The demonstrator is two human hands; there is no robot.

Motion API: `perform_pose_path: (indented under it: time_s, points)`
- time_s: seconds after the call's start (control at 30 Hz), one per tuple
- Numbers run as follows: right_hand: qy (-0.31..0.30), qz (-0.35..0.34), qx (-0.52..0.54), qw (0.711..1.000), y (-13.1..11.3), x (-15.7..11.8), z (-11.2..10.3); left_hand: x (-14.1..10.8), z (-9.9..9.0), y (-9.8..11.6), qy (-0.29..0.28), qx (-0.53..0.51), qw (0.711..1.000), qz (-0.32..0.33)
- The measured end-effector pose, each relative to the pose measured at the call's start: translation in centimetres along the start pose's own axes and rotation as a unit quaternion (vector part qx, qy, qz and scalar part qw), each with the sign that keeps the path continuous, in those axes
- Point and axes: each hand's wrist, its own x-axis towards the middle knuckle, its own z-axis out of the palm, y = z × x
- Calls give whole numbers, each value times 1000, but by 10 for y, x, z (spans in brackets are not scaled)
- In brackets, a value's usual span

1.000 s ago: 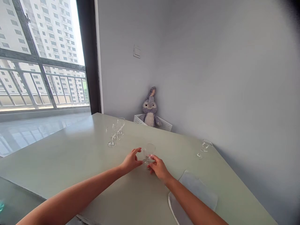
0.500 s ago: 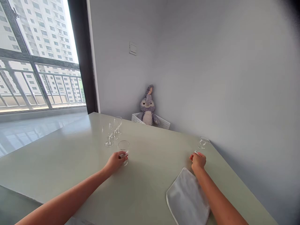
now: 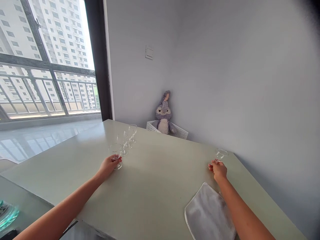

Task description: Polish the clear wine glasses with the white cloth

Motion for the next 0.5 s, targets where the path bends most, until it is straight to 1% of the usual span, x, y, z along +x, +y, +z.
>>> perform_pose_path:
  time_s: [0.13, 0.27, 0.37, 0.5]
  points:
    - [-46, 2, -18, 999, 0, -21, 10, 8, -2, 0, 5, -3, 1000, -6]
    - [-103, 10, -29, 994, -3, -47, 19, 16, -3, -3, 11, 17, 1000, 6]
    - [-151, 19, -36, 988, -5, -69, 26, 18, -5, -6, 11, 27, 999, 19]
    - [-217, 29, -40, 975, -9, -103, 37, 16, -4, -9, 5, 10, 1000, 25]
